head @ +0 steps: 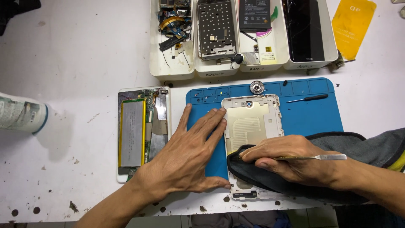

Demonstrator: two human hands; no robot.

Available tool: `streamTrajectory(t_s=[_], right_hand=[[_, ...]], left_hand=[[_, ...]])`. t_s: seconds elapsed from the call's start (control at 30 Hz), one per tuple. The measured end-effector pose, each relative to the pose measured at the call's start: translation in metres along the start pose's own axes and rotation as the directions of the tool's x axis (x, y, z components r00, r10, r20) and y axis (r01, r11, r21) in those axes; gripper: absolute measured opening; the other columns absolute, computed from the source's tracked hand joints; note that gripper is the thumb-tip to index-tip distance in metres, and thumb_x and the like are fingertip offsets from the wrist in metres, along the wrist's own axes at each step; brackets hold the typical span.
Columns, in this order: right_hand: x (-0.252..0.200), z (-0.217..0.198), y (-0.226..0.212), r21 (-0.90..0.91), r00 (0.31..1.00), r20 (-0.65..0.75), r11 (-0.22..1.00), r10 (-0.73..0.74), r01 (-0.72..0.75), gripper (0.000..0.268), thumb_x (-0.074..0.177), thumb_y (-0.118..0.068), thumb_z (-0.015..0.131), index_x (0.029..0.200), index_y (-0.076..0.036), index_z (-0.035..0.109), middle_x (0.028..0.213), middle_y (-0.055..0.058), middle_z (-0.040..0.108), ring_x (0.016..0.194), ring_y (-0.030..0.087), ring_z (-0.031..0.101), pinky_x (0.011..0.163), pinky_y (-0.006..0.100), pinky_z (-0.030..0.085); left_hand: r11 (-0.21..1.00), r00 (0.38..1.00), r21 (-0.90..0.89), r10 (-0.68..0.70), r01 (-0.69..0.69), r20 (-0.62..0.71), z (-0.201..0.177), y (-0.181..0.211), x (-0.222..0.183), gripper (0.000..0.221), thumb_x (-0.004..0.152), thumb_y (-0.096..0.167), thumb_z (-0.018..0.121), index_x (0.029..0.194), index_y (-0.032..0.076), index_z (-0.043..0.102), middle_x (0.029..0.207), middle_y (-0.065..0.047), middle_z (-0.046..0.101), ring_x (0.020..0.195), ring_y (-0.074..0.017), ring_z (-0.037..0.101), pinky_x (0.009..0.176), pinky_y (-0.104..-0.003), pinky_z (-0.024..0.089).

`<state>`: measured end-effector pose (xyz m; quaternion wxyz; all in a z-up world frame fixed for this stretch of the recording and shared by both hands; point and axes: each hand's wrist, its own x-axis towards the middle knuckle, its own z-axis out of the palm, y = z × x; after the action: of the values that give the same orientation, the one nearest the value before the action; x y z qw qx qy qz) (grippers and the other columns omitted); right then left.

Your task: Cleaning the internal frame of a smartphone using a cloth and a precision tool to remove adhesive residue

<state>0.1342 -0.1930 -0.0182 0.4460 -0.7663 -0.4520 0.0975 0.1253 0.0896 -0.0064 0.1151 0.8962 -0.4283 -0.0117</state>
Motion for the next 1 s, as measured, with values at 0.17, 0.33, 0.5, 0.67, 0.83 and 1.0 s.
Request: streamTrajectory(t_s=[0.17, 0.33, 0.5, 0.67, 0.83, 1.0], right_hand=[[0.0034, -0.0033, -0.0014, 0.026, 0.999, 0.023, 0.999, -0.03, 0.03, 0.024, 0.098, -0.015, 0.061, 0.112, -0.001, 0.073, 0.11, 0.011, 0.082, 0.099, 0.024, 0.083, 0.086, 0.033, 0.069], [-0.0002, -0.0003, -0.0004, 0.026, 1.0, -0.001, 1.0, 0.0, 0.0, 0.026, 0.098, -0.018, 0.059, 0.112, -0.002, 0.074, 0.11, 0.011, 0.082, 0.1, 0.024, 0.083, 0.089, 0.033, 0.068], [0.0041, -0.0048, -0.0008, 0.041, 0.998, 0.043, 0.998, -0.053, 0.052, 0.026, 0.1, -0.016, 0.057, 0.113, 0.001, 0.072, 0.111, 0.013, 0.081, 0.102, 0.027, 0.082, 0.09, 0.036, 0.068], [0.0008, -0.0039, 0.0005, 0.044, 0.999, 0.022, 0.998, -0.046, 0.045, 0.025, 0.099, -0.015, 0.059, 0.114, 0.0, 0.072, 0.112, 0.013, 0.081, 0.101, 0.027, 0.082, 0.089, 0.034, 0.068], [0.0043, -0.0048, -0.001, 0.057, 0.998, -0.002, 0.997, -0.057, 0.057, 0.024, 0.098, -0.014, 0.06, 0.113, 0.001, 0.072, 0.111, 0.013, 0.081, 0.101, 0.027, 0.083, 0.088, 0.034, 0.069], [0.0046, -0.0063, -0.0014, 0.049, 0.999, 0.03, 0.999, -0.018, 0.017, 0.025, 0.099, -0.016, 0.06, 0.115, -0.001, 0.073, 0.113, 0.011, 0.081, 0.102, 0.026, 0.083, 0.09, 0.034, 0.067]], left_hand=[[1.0, 1.0, -0.002, -0.001, 0.001, 0.008, -0.0001, 0.0002, 0.0004, 0.13, 0.074, 0.086, 0.073, 0.152, -0.01, 0.033, 0.161, -0.03, 0.031, 0.15, -0.0417, 0.031, 0.121, -0.069, 0.01], [1.0, 1.0, -0.005, -0.013, 0.013, 0.013, -0.0004, 0.0019, -0.0012, 0.128, 0.075, 0.085, 0.072, 0.152, -0.01, 0.034, 0.162, -0.03, 0.031, 0.151, -0.0407, 0.03, 0.122, -0.069, 0.007], [1.0, 1.0, 0.019, -0.005, 0.004, 0.014, -0.0048, -0.0001, 0.0014, 0.122, 0.076, 0.082, 0.072, 0.151, -0.008, 0.036, 0.161, -0.028, 0.033, 0.15, -0.0391, 0.033, 0.121, -0.07, 0.009], [1.0, 1.0, 0.001, 0.006, -0.006, 0.02, -0.0071, -0.0001, 0.0057, 0.124, 0.073, 0.08, 0.077, 0.149, -0.01, 0.037, 0.158, -0.03, 0.037, 0.148, -0.04, 0.036, 0.121, -0.071, 0.011], [1.0, 0.999, 0.007, 0.02, -0.02, 0.035, -0.006, -0.0034, 0.0041, 0.122, 0.076, 0.081, 0.074, 0.15, -0.009, 0.036, 0.161, -0.029, 0.033, 0.149, -0.0401, 0.035, 0.121, -0.069, 0.013], [1.0, 1.0, -0.005, 0.015, -0.015, 0.008, -0.0034, -0.0032, -0.0006, 0.122, 0.082, 0.085, 0.065, 0.154, -0.008, 0.031, 0.162, -0.029, 0.031, 0.149, -0.0401, 0.034, 0.122, -0.068, 0.008]])
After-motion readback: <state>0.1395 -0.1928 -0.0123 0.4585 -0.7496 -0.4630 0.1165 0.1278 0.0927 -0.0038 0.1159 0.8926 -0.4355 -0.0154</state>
